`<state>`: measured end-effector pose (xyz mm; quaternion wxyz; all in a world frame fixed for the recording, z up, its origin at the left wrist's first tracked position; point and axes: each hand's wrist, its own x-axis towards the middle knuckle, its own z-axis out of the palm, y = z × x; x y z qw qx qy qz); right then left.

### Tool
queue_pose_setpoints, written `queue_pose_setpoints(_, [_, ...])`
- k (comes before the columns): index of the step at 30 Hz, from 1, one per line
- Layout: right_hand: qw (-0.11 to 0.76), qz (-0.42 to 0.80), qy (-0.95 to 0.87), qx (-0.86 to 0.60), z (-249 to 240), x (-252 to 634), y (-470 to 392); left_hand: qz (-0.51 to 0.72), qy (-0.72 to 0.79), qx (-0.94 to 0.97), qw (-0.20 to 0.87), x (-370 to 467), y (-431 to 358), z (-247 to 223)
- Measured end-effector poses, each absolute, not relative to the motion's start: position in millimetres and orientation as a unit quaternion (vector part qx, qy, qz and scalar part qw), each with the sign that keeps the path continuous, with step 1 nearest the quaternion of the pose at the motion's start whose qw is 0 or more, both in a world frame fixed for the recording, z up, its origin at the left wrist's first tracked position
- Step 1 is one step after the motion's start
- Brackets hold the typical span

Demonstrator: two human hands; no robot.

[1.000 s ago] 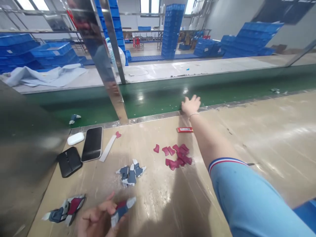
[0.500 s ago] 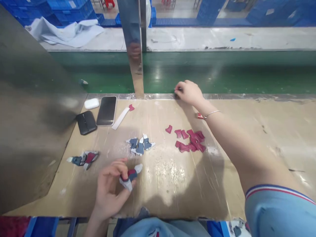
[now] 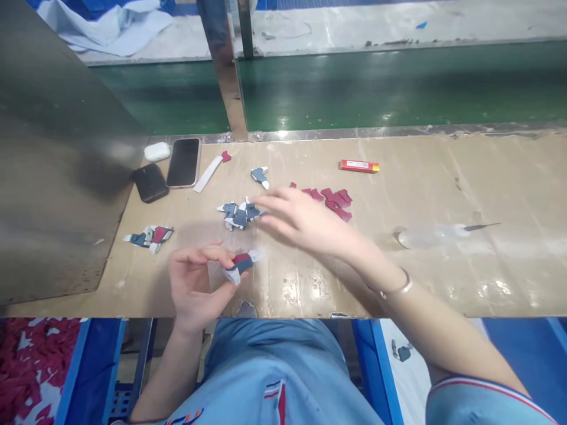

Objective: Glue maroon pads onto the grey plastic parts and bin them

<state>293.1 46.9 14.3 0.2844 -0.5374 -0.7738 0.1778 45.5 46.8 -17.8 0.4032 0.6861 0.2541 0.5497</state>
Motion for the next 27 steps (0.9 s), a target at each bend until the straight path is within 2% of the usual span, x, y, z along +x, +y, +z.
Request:
queue_pose_setpoints(3, [0.361, 0.268, -0.754, -0.478, 29.2, 274.9, 1.4, 0.548, 0.245, 0.686, 0.41, 53.5, 41.8, -14.8])
queue_pose_setpoints(5, [0.406, 0.284, -0.731, -0.47, 30.6, 265.3, -20.1, 0.547, 0.234, 0.682, 0.426, 59.4, 39.3, -12.1])
queue_pose_setpoints(11, [0.512, 0.181, -0.693, -0.474, 7.2, 251.5, -46.9, 0.516, 0.188, 0.676, 0.491, 71.6, 31.1, -8.8])
queue_pose_setpoints(19, [0.542, 0.075, -0.683, -0.484, -5.6, 247.1, -59.8, 0.518, 0.172, 0.683, 0.486, 78.4, 27.4, -14.1])
queue_pose_setpoints(27, [0.546, 0.074, -0.654, -0.518, -12.9, 253.3, -70.5, 0.448, 0.163, 0.736, 0.48, 84.5, 29.7, -14.4])
